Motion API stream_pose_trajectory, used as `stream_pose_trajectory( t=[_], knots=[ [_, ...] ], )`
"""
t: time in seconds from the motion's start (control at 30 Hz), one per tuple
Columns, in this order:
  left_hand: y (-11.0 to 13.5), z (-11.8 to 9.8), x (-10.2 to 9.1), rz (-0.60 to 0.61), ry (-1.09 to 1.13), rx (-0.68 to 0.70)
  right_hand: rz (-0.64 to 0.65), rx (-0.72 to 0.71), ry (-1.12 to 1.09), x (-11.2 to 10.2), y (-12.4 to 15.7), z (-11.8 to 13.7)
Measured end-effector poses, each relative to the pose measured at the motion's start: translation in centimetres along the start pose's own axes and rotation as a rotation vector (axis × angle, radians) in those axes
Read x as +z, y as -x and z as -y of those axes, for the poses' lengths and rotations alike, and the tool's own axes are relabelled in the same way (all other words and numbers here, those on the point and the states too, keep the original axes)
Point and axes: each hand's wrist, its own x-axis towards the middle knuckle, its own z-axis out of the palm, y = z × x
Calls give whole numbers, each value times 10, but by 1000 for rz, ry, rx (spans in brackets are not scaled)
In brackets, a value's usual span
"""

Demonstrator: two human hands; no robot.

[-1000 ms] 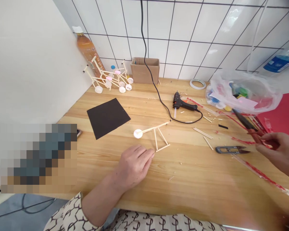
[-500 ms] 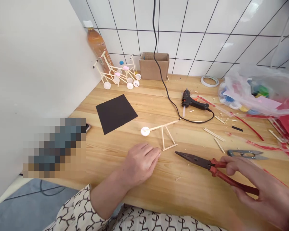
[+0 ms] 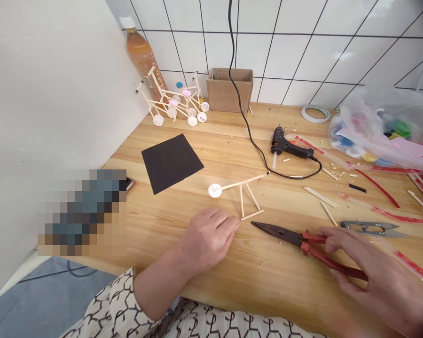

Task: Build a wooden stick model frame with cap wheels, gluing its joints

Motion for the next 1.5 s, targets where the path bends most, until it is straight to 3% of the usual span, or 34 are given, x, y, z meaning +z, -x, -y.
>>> stream_pose_trajectory(
  t=[0.1,0.27,0.93,1.5],
  knots=[
    [0,0,0,1,-4,-1,157,13,-44,1,3,-3],
    [0,-1,0,3,7,-9,230,40,-118,-2,-3,0],
    [0,0,0,5,11,-5,203,-28,-66,-7,-16,3],
    [0,0,0,20,5,-10,200,-3,-95,-7,-16,5]
  ],
)
